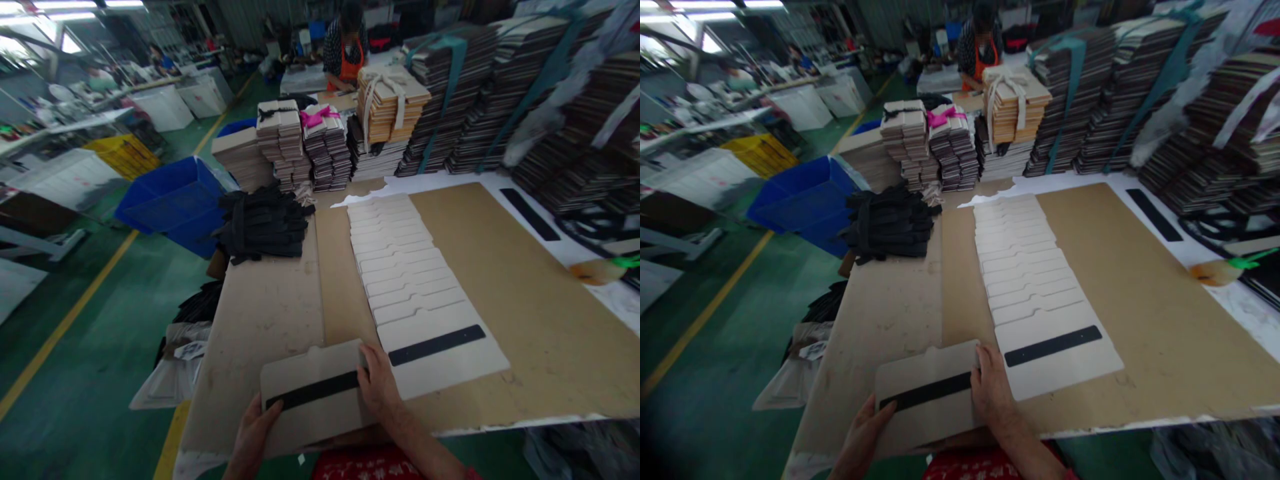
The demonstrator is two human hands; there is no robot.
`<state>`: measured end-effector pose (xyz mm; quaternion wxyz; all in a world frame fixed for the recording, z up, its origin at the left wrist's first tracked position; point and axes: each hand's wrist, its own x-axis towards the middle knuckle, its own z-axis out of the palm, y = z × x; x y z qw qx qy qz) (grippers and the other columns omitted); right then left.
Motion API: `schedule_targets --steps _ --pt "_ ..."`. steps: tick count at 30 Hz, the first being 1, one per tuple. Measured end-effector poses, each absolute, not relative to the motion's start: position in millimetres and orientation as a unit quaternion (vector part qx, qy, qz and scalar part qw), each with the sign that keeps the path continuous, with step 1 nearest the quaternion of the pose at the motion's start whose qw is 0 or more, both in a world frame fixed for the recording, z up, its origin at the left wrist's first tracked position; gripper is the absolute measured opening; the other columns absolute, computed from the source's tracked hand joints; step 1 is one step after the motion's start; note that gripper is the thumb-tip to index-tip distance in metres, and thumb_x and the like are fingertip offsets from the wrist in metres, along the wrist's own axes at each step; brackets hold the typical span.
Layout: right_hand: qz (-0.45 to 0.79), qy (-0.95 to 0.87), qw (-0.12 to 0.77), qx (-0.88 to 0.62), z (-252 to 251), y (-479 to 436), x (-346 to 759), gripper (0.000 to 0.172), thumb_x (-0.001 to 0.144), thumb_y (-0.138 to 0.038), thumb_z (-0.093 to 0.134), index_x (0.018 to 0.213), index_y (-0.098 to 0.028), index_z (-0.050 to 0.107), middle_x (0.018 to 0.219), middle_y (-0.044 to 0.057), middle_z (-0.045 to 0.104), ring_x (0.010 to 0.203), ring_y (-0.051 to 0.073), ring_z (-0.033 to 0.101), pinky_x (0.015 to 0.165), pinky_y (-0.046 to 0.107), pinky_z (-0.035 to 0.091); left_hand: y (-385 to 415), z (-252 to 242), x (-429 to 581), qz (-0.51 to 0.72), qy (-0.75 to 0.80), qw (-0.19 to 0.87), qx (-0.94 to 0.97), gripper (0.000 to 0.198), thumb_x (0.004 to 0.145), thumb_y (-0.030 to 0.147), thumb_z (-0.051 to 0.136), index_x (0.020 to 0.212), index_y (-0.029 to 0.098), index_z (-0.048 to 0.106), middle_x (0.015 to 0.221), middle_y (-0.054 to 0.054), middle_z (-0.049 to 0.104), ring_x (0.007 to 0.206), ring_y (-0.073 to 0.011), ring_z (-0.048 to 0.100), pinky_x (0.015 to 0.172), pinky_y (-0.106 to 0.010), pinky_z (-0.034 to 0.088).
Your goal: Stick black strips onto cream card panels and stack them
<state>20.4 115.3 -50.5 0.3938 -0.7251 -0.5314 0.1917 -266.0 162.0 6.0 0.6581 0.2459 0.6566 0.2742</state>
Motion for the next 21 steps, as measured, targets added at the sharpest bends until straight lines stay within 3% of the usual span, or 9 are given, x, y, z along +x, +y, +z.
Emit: schedule_targets --steps 15,21 --pt "0.300 -0.448 0.423 -0.728 -36 121 26 0.040 0.079 -0.019 0.050 0.117 -0.018 0.061 0.119 0.013 0.061 0.111 0.027 0.057 0.100 0.045 0.047 158 1 -261 0.302 0.679 0.628 0.231 0.067 0.053 0.041 0.087 0.111 0.019 0.062 0.081 -0.006 0.075 0.071 -0.0286 0.071 0.062 -0.036 0.057" --pt "0.350 -0.394 0.440 -0.727 -31 129 24 0.041 0.077 -0.025 0.057 0.117 -0.017 0.058 0.106 0.011 0.063 0.099 0.026 0.061 0.091 0.043 0.051 157 11 -259 0.285 0.679 0.635 0.236 0.060 0.056 0.041 0.087 0.106 0.019 0.062 0.082 -0.007 0.075 0.071 -0.0299 0.072 0.062 -0.037 0.057"
